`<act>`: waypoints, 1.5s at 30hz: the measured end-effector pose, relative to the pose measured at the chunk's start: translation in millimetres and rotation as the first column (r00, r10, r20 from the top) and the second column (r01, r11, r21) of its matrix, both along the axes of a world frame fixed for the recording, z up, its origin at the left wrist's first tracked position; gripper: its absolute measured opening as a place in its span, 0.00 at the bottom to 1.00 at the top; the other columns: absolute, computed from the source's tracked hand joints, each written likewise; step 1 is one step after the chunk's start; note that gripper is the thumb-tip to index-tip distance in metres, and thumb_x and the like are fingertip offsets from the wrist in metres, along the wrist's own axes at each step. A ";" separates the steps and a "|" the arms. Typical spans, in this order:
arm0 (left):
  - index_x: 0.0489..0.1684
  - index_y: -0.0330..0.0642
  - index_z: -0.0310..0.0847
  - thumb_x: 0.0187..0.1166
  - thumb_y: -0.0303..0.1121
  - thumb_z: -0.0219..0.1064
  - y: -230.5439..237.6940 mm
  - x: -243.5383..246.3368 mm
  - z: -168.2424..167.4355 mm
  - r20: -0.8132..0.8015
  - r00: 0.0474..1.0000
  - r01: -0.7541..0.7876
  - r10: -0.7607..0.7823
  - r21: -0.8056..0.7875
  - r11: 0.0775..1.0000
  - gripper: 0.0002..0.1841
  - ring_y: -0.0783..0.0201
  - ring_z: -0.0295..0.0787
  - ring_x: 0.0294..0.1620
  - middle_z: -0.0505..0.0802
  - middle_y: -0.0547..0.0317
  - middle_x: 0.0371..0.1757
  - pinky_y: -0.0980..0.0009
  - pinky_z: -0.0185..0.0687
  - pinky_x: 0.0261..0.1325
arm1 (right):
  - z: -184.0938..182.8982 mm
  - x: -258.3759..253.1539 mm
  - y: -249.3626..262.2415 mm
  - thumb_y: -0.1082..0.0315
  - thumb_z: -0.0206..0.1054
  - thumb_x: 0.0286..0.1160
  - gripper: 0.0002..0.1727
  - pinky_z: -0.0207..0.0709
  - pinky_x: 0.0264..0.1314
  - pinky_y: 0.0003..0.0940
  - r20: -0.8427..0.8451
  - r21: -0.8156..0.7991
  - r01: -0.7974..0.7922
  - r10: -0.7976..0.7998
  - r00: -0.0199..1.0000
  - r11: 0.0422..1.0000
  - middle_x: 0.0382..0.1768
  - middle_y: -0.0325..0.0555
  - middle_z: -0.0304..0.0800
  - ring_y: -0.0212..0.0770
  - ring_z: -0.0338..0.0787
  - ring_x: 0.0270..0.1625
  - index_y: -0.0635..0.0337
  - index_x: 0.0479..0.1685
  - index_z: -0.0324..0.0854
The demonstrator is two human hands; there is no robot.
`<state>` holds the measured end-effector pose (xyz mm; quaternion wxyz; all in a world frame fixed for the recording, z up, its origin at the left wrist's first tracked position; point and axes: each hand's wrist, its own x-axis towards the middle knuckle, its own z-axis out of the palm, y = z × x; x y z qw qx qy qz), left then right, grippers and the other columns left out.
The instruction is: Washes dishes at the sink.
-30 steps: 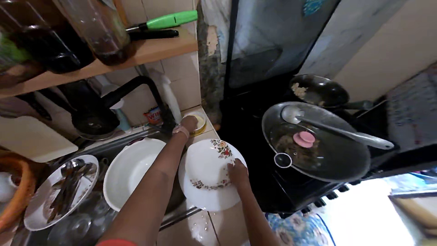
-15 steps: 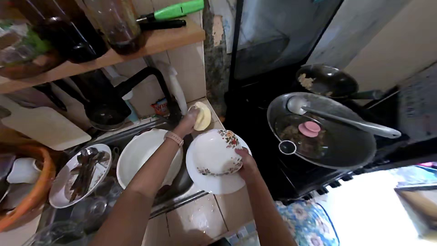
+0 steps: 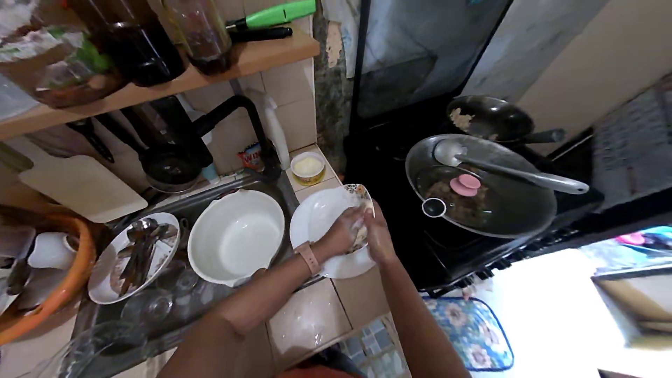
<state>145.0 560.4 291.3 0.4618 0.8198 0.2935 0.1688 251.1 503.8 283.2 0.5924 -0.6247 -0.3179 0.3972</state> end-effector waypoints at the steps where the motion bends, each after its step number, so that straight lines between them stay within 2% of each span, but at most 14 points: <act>1: 0.77 0.20 0.71 0.86 0.20 0.52 -5.5 -4.7 0.9 0.028 0.999 0.020 -0.020 0.016 1.000 0.22 0.39 0.71 0.83 0.75 0.24 0.80 0.57 0.62 0.87 | 0.6 2.5 0.7 0.68 0.44 0.95 0.29 0.65 0.84 0.44 0.057 0.027 0.002 -0.004 0.998 1.000 0.85 0.65 0.65 0.49 0.71 0.84 0.67 0.92 0.52; 8: 0.67 0.26 0.84 0.79 0.16 0.56 5.2 -32.2 -31.0 -0.039 0.999 -0.019 0.026 0.171 0.985 0.20 0.33 0.66 0.85 0.77 0.23 0.78 0.49 0.56 0.90 | 16.6 15.8 -9.4 0.66 0.44 0.92 0.30 0.57 0.89 0.51 0.369 0.158 0.045 -0.101 0.924 0.986 0.89 0.62 0.61 0.52 0.65 0.89 0.65 0.92 0.54; 12: 0.86 0.26 0.62 0.82 0.23 0.60 30.1 -18.8 -36.1 -0.226 0.965 -0.053 0.136 0.340 0.939 0.30 0.33 0.43 0.95 0.57 0.28 0.92 0.38 0.29 0.94 | 13.0 11.8 -25.2 0.69 0.47 0.89 0.31 0.67 0.84 0.42 0.298 0.220 0.017 -0.084 0.951 0.975 0.86 0.62 0.65 0.45 0.73 0.84 0.67 0.91 0.55; 16: 0.91 0.26 0.49 0.87 0.28 0.57 25.5 6.2 -27.2 0.000 0.983 -0.173 0.183 0.328 0.929 0.34 0.34 0.38 0.96 0.46 0.28 0.94 0.44 0.38 0.95 | 3.0 0.7 -30.9 0.70 0.47 0.88 0.31 0.72 0.80 0.36 0.186 0.219 -0.017 -0.024 0.982 0.976 0.85 0.63 0.67 0.41 0.77 0.80 0.69 0.90 0.55; 18: 0.89 0.23 0.53 0.86 0.26 0.58 8.1 16.3 -21.6 0.115 0.988 -0.135 0.106 0.288 0.948 0.32 0.37 0.44 0.95 0.52 0.28 0.93 0.49 0.44 0.95 | 0.8 -2.0 -26.5 0.70 0.48 0.88 0.30 0.71 0.81 0.37 0.172 0.225 -0.030 -0.009 0.985 0.974 0.84 0.62 0.68 0.41 0.77 0.80 0.70 0.90 0.56; 20: 0.83 0.20 0.63 0.84 0.22 0.58 -12.6 13.5 -11.1 0.076 0.997 -0.033 0.017 0.217 0.976 0.27 0.37 0.57 0.91 0.65 0.25 0.87 0.52 0.51 0.92 | 3.7 -0.1 -21.7 0.70 0.46 0.90 0.29 0.70 0.82 0.39 0.203 0.218 -0.038 -0.007 0.979 0.975 0.84 0.61 0.69 0.43 0.76 0.80 0.69 0.90 0.57; 23: 0.79 0.17 0.67 0.82 0.19 0.55 -28.5 -14.5 -1.3 -0.112 0.987 0.134 -0.119 0.136 0.982 0.25 0.34 0.62 0.89 0.72 0.23 0.83 0.53 0.49 0.92 | 11.4 9.3 -17.7 0.68 0.46 0.92 0.30 0.68 0.83 0.43 0.311 0.204 -0.043 -0.023 0.950 0.978 0.86 0.61 0.66 0.45 0.75 0.82 0.68 0.91 0.54; 26: 0.75 0.24 0.76 0.86 0.28 0.56 -6.9 -35.6 -24.0 -0.236 0.967 0.165 -0.092 0.310 0.936 0.22 0.36 0.67 0.86 0.78 0.30 0.80 0.46 0.53 0.90 | 13.0 11.7 -21.2 0.67 0.45 0.92 0.31 0.66 0.84 0.43 0.312 0.247 0.001 -0.081 0.946 0.969 0.88 0.61 0.62 0.46 0.73 0.84 0.68 0.92 0.53; 31: 0.92 0.30 0.51 0.92 0.42 0.49 31.8 -17.3 -38.2 -0.148 0.964 -0.102 0.220 0.560 0.822 0.33 0.29 0.35 0.95 0.52 0.27 0.93 0.32 0.26 0.90 | -2.9 -9.8 -32.4 0.70 0.44 0.88 0.31 0.78 0.71 0.32 0.058 0.259 0.047 -0.064 0.996 0.965 0.79 0.58 0.75 0.34 0.83 0.70 0.65 0.91 0.55; 35: 0.81 0.24 0.70 0.87 0.31 0.58 4.4 7.6 -26.4 0.047 0.998 -0.058 0.040 0.490 0.870 0.26 0.32 0.44 0.94 0.59 0.30 0.92 0.41 0.38 0.94 | -9.8 -16.3 -29.5 0.71 0.45 0.88 0.29 0.79 0.71 0.33 0.026 0.246 0.034 -0.042 0.999 0.969 0.73 0.61 0.79 0.36 0.85 0.67 0.70 0.88 0.59; 38: 0.78 0.19 0.70 0.87 0.25 0.54 -24.7 -2.3 -10.6 -0.069 0.987 0.161 -0.147 0.280 0.946 0.23 0.34 0.57 0.91 0.68 0.24 0.86 0.50 0.47 0.93 | -4.6 -4.3 -24.1 0.69 0.45 0.92 0.28 0.76 0.73 0.37 0.084 0.222 0.077 -0.098 0.992 0.972 0.75 0.60 0.78 0.38 0.83 0.70 0.67 0.89 0.59; 41: 0.67 0.18 0.79 0.85 0.22 0.54 -25.9 -29.9 -14.7 -0.157 0.972 0.207 -0.176 0.209 0.956 0.19 0.33 0.74 0.81 0.82 0.23 0.73 0.48 0.62 0.86 | 3.9 10.3 -27.3 0.66 0.44 0.94 0.30 0.72 0.80 0.38 0.146 0.233 0.075 -0.111 0.983 0.970 0.84 0.57 0.69 0.39 0.77 0.79 0.63 0.93 0.53; 43: 0.64 0.22 0.83 0.84 0.22 0.56 -2.7 -43.9 -32.3 -0.206 0.972 0.176 -0.113 0.315 0.933 0.17 0.36 0.71 0.84 0.81 0.28 0.76 0.49 0.59 0.89 | 1.6 14.4 -31.3 0.64 0.43 0.92 0.31 0.68 0.83 0.38 0.164 0.268 0.082 -0.129 0.978 0.960 0.88 0.57 0.63 0.38 0.72 0.83 0.64 0.92 0.53; 45: 0.68 0.27 0.82 0.84 0.25 0.58 24.2 -46.1 -38.9 -0.278 0.960 0.141 -0.019 0.427 0.893 0.18 0.40 0.53 0.93 0.70 0.36 0.87 0.48 0.44 0.95 | -5.8 9.1 -34.6 0.64 0.45 0.89 0.31 0.72 0.79 0.35 0.113 0.286 0.107 -0.144 0.983 0.952 0.85 0.56 0.68 0.36 0.76 0.78 0.65 0.90 0.56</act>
